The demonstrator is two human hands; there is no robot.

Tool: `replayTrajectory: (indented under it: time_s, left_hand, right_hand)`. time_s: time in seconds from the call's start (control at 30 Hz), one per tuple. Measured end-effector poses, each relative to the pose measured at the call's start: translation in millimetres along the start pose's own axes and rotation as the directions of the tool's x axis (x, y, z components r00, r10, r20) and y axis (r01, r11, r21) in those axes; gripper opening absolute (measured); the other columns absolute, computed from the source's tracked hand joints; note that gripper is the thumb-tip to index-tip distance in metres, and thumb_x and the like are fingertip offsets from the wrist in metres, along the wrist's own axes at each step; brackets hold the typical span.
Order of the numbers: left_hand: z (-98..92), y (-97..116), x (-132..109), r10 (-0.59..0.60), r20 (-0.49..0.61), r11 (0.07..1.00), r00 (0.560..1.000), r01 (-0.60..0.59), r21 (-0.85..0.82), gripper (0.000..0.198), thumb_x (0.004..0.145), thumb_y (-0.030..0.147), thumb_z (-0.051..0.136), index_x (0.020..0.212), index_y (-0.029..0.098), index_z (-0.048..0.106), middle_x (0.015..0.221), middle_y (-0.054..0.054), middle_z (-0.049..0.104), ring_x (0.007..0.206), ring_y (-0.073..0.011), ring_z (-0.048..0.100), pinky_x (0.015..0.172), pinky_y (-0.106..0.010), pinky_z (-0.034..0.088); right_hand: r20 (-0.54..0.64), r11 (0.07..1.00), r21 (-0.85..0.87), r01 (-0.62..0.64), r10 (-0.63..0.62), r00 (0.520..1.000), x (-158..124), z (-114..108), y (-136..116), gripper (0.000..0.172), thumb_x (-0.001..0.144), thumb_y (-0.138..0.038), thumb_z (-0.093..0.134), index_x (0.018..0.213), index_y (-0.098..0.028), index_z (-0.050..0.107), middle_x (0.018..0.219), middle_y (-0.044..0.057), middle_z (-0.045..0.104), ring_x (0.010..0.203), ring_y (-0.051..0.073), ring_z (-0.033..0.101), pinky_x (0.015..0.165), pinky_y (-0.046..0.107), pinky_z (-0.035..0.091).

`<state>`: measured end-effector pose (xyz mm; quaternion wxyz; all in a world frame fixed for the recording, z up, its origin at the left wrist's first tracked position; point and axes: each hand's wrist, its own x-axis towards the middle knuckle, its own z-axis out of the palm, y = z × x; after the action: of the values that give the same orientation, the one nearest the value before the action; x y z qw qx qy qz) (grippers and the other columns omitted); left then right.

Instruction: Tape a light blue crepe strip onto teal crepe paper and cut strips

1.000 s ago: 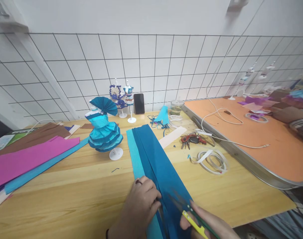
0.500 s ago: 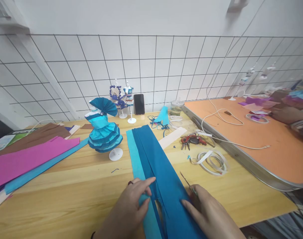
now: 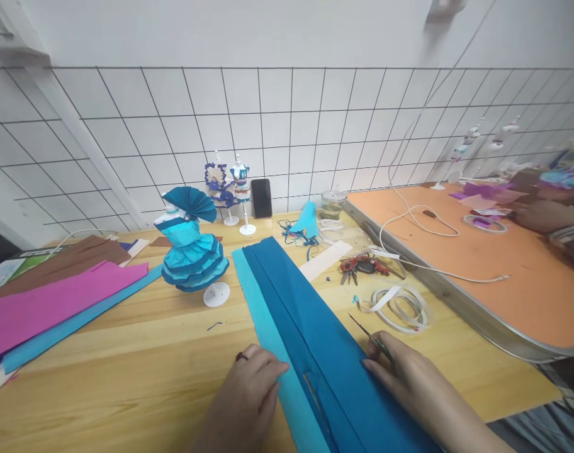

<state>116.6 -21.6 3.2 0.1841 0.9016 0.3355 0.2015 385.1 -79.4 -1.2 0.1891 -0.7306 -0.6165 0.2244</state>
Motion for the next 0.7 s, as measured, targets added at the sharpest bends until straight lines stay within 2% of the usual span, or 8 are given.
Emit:
replayTrajectory:
  time_s: [0.1, 0.2, 0.3, 0.37, 0.43, 0.53, 0.7]
  left_hand:
    - [-2.4, -6, 2, -0.025, -0.005, 0.999, 1.000, 0.025, 0.047, 0.028, 0.082, 0.006, 0.041, 0.093, 0.020, 0.063, 0.085, -0.005, 0.064, 0.082, -0.0189, 0.056, 0.070, -0.032, 0.045]
    - [-7.7, -12, 7, -0.225, -0.013, 0.966, 0.974, 0.225, 0.129, 0.023, 0.086, 0.016, 0.040, 0.085, 0.018, 0.063, 0.084, -0.006, 0.063, 0.082, -0.0210, 0.056, 0.073, -0.036, 0.044]
    - [-13.0, -18, 22, -0.466, -0.082, 0.844, 0.881, 0.471, 0.256, 0.026, 0.087, 0.028, 0.042, 0.081, 0.014, 0.063, 0.084, -0.010, 0.061, 0.086, -0.0259, 0.055, 0.078, -0.040, 0.041]
    - [-15.0, -23, 36, -0.552, -0.137, 0.774, 0.822, 0.567, 0.281, 0.027, 0.085, 0.032, 0.045, 0.085, 0.012, 0.063, 0.086, -0.013, 0.061, 0.091, -0.0287, 0.055, 0.081, -0.040, 0.040]
    - [-15.1, -29, 50, -0.600, -0.169, 0.740, 0.782, 0.623, 0.253, 0.026, 0.083, 0.032, 0.047, 0.084, 0.011, 0.063, 0.088, -0.014, 0.061, 0.094, -0.0295, 0.055, 0.081, -0.039, 0.039]
    - [-12.5, -40, 65, -0.641, -0.191, 0.716, 0.743, 0.669, 0.201, 0.020, 0.080, 0.029, 0.049, 0.078, 0.013, 0.062, 0.086, -0.013, 0.063, 0.091, -0.0279, 0.057, 0.078, -0.035, 0.038]
    - [-9.0, -50, 73, -0.691, -0.196, 0.706, 0.696, 0.708, 0.026, 0.017, 0.076, 0.022, 0.049, 0.062, 0.017, 0.056, 0.069, -0.007, 0.062, 0.078, -0.0236, 0.059, 0.069, -0.031, 0.038]
  right_hand:
    - [-0.016, 1.000, 0.010, -0.025, 0.025, 1.000, -4, 6, -1, 0.013, 0.081, -0.036, 0.046, 0.076, -0.025, 0.042, 0.074, 0.002, 0.063, 0.071, 0.022, 0.062, 0.060, 0.028, 0.040]
    - [0.024, 0.999, 0.012, -0.042, 0.042, 0.999, -7, 11, -2, 0.013, 0.083, -0.035, 0.043, 0.075, -0.025, 0.038, 0.074, 0.003, 0.063, 0.071, 0.022, 0.062, 0.060, 0.029, 0.040]
    - [0.060, 0.999, 0.006, -0.049, 0.048, 0.997, -8, 14, -3, 0.012, 0.085, -0.034, 0.039, 0.076, -0.026, 0.036, 0.077, 0.004, 0.064, 0.072, 0.022, 0.062, 0.062, 0.030, 0.041]
    - [0.066, 0.999, 0.014, -0.052, 0.051, 0.996, -8, 15, -4, 0.011, 0.086, -0.034, 0.037, 0.078, -0.026, 0.035, 0.079, 0.004, 0.065, 0.074, 0.022, 0.063, 0.064, 0.031, 0.041]
    - [0.068, 0.998, 0.027, -0.052, 0.050, 0.996, -9, 15, -5, 0.012, 0.087, -0.034, 0.036, 0.078, -0.026, 0.035, 0.080, 0.004, 0.065, 0.075, 0.022, 0.063, 0.064, 0.030, 0.041]
    - [0.066, 0.998, 0.041, -0.045, 0.042, 0.997, -11, 14, -5, 0.014, 0.087, -0.035, 0.036, 0.076, -0.027, 0.035, 0.081, 0.003, 0.064, 0.075, 0.021, 0.063, 0.063, 0.029, 0.042]
    - [0.075, 0.997, 0.062, -0.034, 0.030, 0.997, -10, 14, -2, 0.016, 0.087, -0.040, 0.035, 0.078, -0.027, 0.036, 0.081, 0.003, 0.065, 0.075, 0.021, 0.064, 0.065, 0.028, 0.042]
